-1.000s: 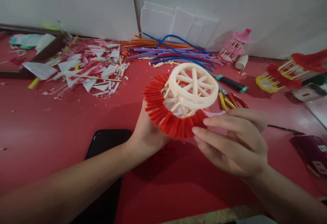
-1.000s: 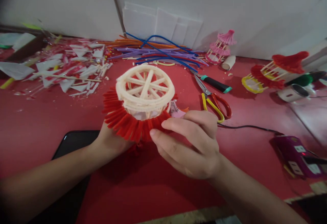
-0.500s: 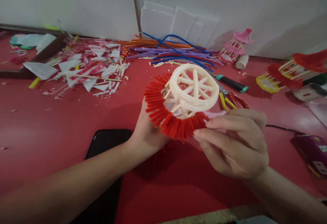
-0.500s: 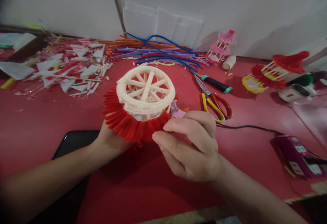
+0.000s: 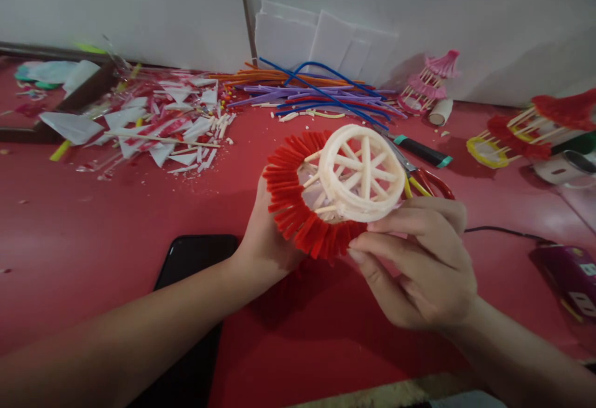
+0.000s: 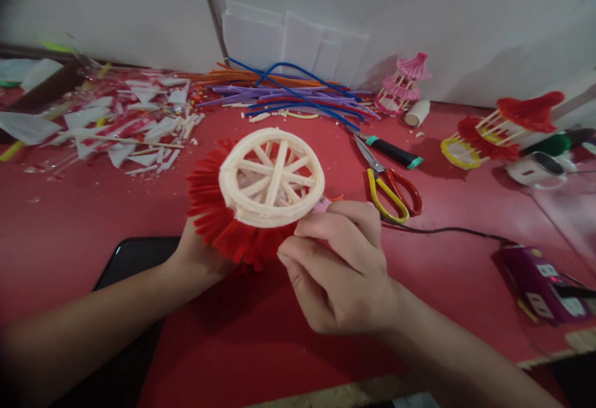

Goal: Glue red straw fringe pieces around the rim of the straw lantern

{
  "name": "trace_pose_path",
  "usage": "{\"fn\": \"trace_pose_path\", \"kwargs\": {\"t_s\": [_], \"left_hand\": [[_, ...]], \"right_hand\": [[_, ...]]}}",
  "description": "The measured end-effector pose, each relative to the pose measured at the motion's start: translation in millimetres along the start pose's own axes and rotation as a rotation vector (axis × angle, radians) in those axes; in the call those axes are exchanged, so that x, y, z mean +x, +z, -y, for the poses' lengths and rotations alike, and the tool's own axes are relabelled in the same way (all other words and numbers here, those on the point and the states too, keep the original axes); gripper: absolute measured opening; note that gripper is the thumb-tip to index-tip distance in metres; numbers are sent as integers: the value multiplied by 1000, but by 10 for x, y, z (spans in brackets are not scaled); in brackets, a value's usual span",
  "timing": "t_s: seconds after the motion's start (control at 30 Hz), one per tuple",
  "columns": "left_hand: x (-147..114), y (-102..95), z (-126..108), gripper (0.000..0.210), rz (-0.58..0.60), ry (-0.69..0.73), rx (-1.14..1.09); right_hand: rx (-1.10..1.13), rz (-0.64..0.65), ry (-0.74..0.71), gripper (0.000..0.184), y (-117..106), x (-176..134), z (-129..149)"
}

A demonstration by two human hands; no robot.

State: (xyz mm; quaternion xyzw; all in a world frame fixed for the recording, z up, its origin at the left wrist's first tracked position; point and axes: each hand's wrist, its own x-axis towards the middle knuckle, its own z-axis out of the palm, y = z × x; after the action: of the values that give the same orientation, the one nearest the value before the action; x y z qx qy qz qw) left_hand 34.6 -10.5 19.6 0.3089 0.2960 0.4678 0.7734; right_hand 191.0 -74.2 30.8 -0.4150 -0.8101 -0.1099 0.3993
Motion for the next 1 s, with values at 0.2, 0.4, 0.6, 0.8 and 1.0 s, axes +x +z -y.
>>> {"fn": "trace_pose_path", "kwargs": {"t_s": [0.2, 0.4, 0.6, 0.8, 1.0], "left_hand": [[-29, -75, -29, 44, 77, 201, 291], [-128, -186, -84, 45, 176, 305, 610], [-183, -119, -111, 25, 269, 169, 504], [-180, -164, -66, 38, 302, 37, 350], [-149, -190, -70, 33, 330, -20, 182]], "right_hand": [[64, -86, -23, 18, -47, 30, -102], [69, -305, -2, 30, 11, -28, -276], [45, -227, 130, 30, 35, -70, -298], [123, -93, 136, 26, 49, -34, -268], [171, -41, 159, 23, 63, -45, -242]]}}
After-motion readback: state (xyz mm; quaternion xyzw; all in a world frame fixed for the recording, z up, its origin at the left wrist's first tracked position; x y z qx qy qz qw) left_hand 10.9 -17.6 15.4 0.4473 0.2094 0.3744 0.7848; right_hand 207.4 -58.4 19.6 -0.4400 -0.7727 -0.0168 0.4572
